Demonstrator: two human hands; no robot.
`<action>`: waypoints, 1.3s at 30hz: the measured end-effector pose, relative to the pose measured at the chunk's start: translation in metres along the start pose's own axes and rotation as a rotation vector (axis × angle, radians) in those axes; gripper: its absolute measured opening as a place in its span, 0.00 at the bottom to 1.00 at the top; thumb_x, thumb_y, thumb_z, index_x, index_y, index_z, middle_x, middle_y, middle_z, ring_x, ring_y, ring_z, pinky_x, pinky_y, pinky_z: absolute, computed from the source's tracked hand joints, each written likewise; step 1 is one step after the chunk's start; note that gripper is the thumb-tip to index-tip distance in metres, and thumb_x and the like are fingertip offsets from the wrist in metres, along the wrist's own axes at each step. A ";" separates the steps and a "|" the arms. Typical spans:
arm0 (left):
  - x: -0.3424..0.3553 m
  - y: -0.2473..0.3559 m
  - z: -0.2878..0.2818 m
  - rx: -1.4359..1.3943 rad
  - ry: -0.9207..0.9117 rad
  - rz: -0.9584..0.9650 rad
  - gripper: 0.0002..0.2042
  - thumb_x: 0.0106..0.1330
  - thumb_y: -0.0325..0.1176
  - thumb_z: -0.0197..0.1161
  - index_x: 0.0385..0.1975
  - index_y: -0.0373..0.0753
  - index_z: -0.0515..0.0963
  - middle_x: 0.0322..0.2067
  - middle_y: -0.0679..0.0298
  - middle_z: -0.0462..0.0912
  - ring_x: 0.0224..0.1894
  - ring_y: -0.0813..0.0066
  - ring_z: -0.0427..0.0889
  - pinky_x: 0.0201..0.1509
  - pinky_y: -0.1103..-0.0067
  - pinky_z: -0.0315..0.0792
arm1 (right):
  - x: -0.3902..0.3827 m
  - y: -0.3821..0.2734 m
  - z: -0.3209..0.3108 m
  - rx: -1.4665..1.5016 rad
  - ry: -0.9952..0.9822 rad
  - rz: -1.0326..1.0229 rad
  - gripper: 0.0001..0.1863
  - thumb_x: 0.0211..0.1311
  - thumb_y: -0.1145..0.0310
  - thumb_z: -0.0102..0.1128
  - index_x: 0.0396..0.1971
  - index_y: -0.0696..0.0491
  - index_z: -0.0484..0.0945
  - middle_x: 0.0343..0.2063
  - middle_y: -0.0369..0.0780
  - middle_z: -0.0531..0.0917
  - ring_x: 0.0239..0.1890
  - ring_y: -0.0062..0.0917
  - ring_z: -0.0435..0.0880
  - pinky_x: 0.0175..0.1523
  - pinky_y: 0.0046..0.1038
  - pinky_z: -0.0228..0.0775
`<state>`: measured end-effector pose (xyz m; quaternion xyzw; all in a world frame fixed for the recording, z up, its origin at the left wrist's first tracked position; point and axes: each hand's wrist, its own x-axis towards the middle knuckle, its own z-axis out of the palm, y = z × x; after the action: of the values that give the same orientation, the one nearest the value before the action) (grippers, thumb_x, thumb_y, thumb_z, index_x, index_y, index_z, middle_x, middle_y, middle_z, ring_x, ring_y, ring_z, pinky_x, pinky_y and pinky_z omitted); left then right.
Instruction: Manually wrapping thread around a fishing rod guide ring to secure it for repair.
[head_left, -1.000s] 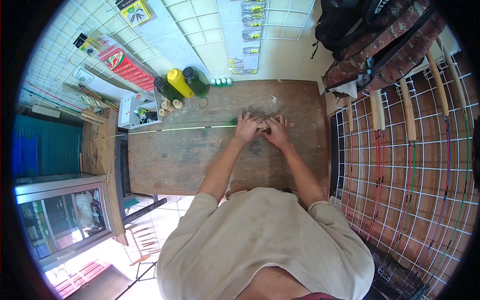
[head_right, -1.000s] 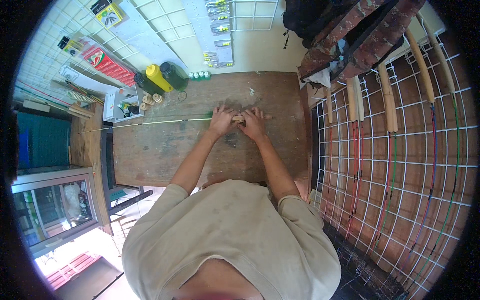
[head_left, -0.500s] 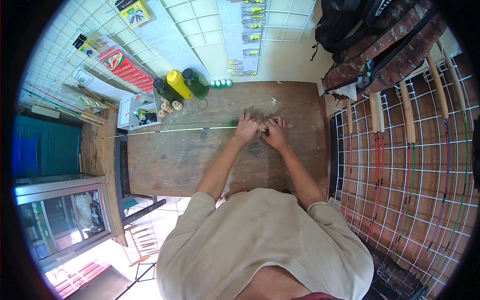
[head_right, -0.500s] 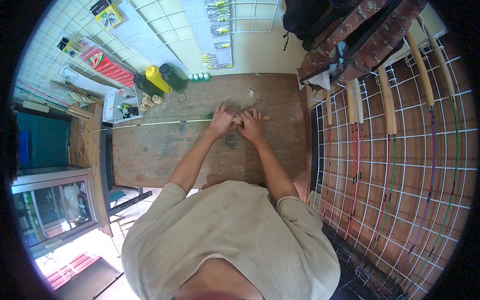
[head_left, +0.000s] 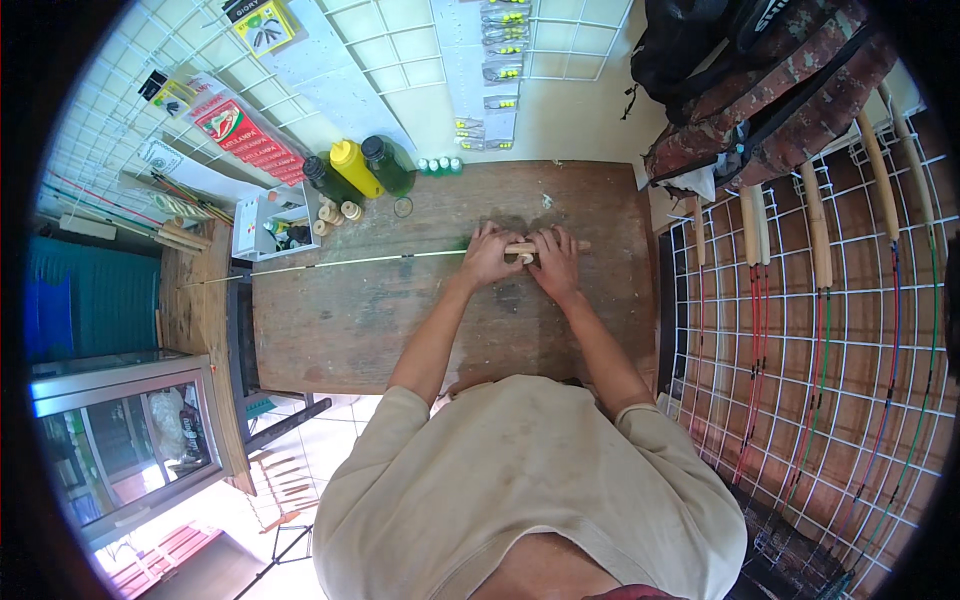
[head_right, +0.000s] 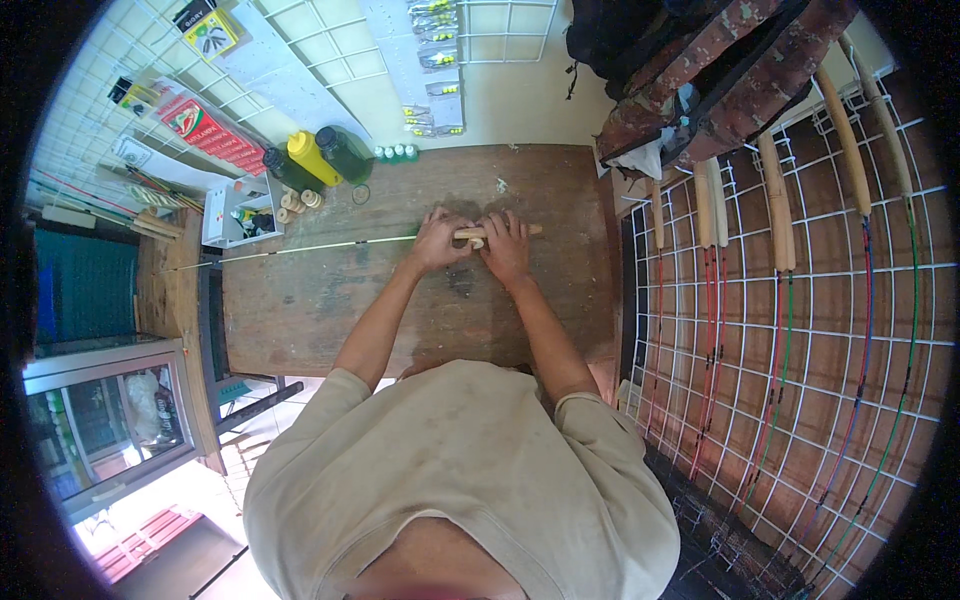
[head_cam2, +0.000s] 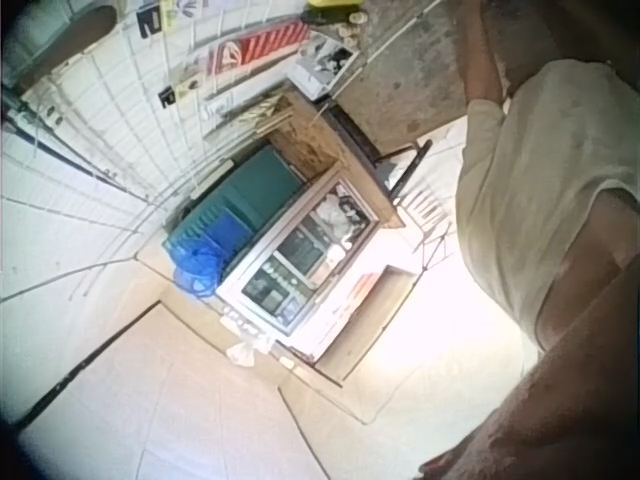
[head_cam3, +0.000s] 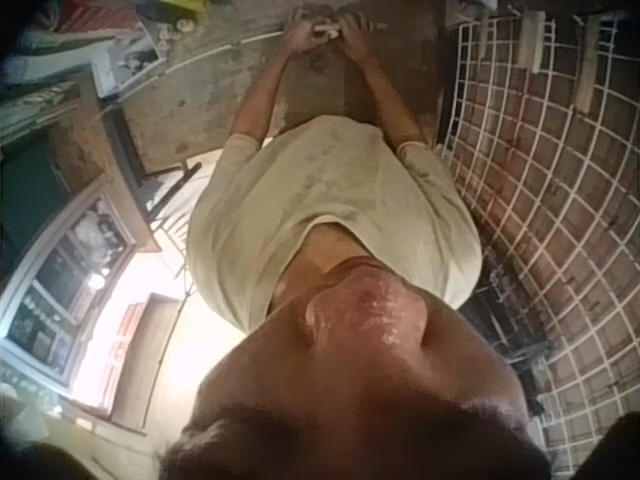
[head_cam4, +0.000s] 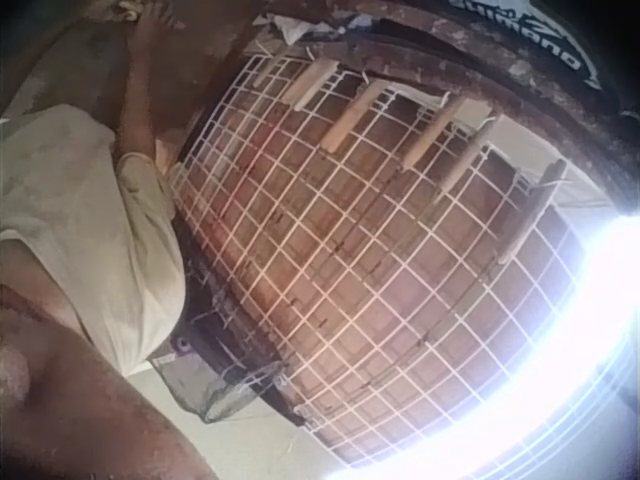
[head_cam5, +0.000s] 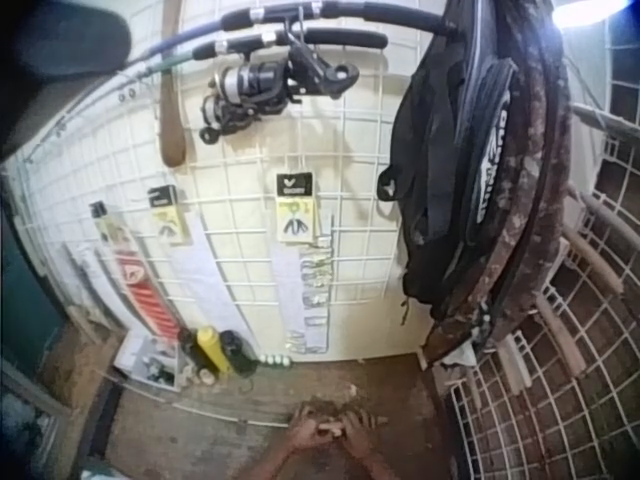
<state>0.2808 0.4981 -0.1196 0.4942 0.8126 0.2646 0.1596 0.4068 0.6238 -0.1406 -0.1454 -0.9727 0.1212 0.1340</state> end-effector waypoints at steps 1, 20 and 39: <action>0.000 -0.001 0.000 0.000 -0.005 0.008 0.19 0.48 0.41 0.67 0.42 0.45 0.79 0.42 0.63 0.81 0.51 0.59 0.69 0.56 0.66 0.61 | 0.000 -0.001 -0.001 0.001 -0.001 -0.001 0.29 0.40 0.64 0.70 0.47 0.49 0.72 0.49 0.37 0.72 0.60 0.38 0.62 0.61 0.43 0.54; 0.001 0.004 -0.013 0.011 0.029 0.052 0.20 0.47 0.39 0.68 0.43 0.45 0.78 0.43 0.64 0.80 0.52 0.61 0.67 0.57 0.67 0.59 | -0.001 -0.001 -0.010 0.057 0.097 -0.041 0.30 0.47 0.62 0.67 0.53 0.50 0.70 0.52 0.38 0.70 0.62 0.40 0.60 0.63 0.46 0.52; -0.002 -0.007 -0.002 -0.011 0.049 0.151 0.19 0.47 0.30 0.69 0.42 0.46 0.75 0.41 0.63 0.78 0.51 0.60 0.68 0.56 0.67 0.63 | -0.006 0.013 -0.023 0.195 0.042 -0.103 0.24 0.56 0.68 0.55 0.56 0.46 0.72 0.52 0.36 0.74 0.55 0.39 0.67 0.58 0.42 0.60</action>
<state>0.2758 0.4932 -0.1225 0.5467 0.7751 0.2924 0.1219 0.4220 0.6390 -0.1240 -0.0838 -0.9595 0.2052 0.1740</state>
